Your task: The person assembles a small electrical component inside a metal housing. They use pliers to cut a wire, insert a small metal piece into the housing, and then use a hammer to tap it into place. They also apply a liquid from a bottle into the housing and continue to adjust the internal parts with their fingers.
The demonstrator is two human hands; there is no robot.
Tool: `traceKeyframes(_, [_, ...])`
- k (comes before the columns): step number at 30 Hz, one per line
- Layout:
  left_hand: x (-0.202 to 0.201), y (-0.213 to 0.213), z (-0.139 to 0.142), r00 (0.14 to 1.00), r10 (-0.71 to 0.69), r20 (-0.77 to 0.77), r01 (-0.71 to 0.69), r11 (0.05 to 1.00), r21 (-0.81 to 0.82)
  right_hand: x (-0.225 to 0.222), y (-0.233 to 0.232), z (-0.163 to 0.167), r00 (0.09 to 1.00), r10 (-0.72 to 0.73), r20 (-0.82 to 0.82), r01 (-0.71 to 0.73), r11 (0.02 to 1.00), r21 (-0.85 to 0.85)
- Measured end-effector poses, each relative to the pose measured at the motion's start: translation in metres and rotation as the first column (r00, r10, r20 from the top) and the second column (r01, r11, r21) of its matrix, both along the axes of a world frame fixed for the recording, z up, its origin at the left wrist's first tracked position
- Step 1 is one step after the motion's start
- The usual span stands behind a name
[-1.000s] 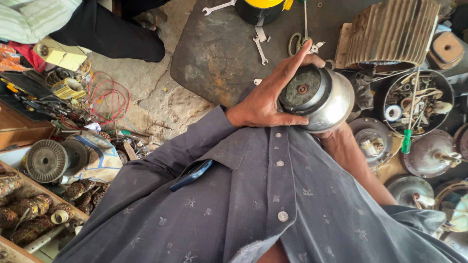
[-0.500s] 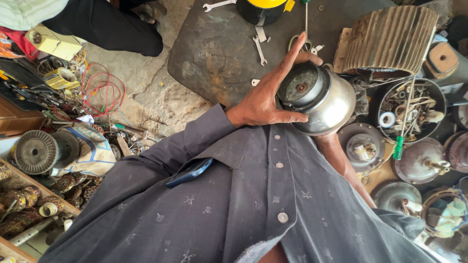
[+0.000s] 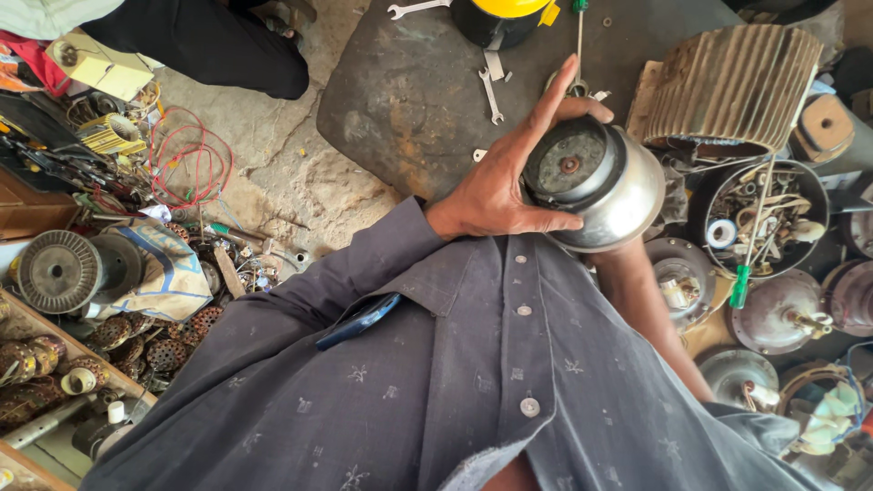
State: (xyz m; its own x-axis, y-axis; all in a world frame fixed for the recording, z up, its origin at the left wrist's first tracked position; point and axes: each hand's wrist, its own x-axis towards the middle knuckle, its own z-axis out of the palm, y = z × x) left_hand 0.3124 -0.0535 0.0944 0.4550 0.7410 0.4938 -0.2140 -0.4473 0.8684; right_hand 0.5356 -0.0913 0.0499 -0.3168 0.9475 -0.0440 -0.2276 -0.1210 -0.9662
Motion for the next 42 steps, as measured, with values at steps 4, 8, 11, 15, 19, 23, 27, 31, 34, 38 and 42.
traceKeyframes(4, [0.001,0.0,-0.006,0.998,-0.021,0.054,0.024,0.999,-0.049,0.004,-0.011,0.0,0.966,-0.082,0.246,0.041,0.985,0.166])
traceKeyframes(8, [0.004,-0.001,-0.009,0.998,-0.011,0.062,0.015,0.998,-0.063,0.0,-0.012,-0.004,0.971,-0.101,0.216,0.065,0.984,0.167])
traceKeyframes(11, [0.007,-0.001,-0.008,0.994,-0.041,0.101,0.053,0.992,-0.117,-0.008,-0.006,-0.009,0.994,-0.061,0.086,0.055,0.996,0.068])
traceKeyframes(15, [0.006,0.0,-0.003,0.995,-0.027,0.101,0.04,0.991,-0.13,-0.014,0.001,-0.01,1.0,-0.027,0.004,0.027,1.0,0.007])
traceKeyframes(19, [0.003,0.0,0.005,0.997,-0.002,0.071,0.008,0.996,-0.086,-0.015,0.0,-0.008,1.0,-0.019,0.021,0.018,0.999,0.034])
traceKeyframes(23, [-0.003,-0.001,0.012,0.998,0.059,-0.011,-0.058,0.996,0.072,-0.012,-0.008,-0.006,0.99,-0.02,0.138,0.002,0.991,0.134])
traceKeyframes(27, [-0.009,-0.003,0.014,0.999,0.033,0.004,-0.033,0.998,0.058,-0.004,-0.01,-0.005,0.949,-0.072,0.306,-0.005,0.969,0.246])
traceKeyframes(31, [-0.013,0.003,0.008,0.981,-0.063,0.185,0.084,0.99,-0.109,-0.005,-0.002,-0.013,0.878,-0.162,0.451,-0.019,0.929,0.371])
traceKeyframes(34, [-0.01,0.005,-0.003,0.926,-0.046,0.376,0.143,0.962,-0.235,-0.009,0.006,-0.025,0.786,-0.249,0.566,-0.059,0.881,0.47])
traceKeyframes(38, [-0.008,0.007,-0.021,0.864,0.076,0.498,0.156,0.9,-0.408,-0.01,0.022,-0.044,0.636,-0.324,0.7,-0.192,0.812,0.551])
traceKeyframes(42, [-0.006,0.011,-0.036,0.807,0.172,0.565,0.191,0.829,-0.525,-0.015,0.037,-0.06,0.552,-0.327,0.767,-0.332,0.757,0.562])
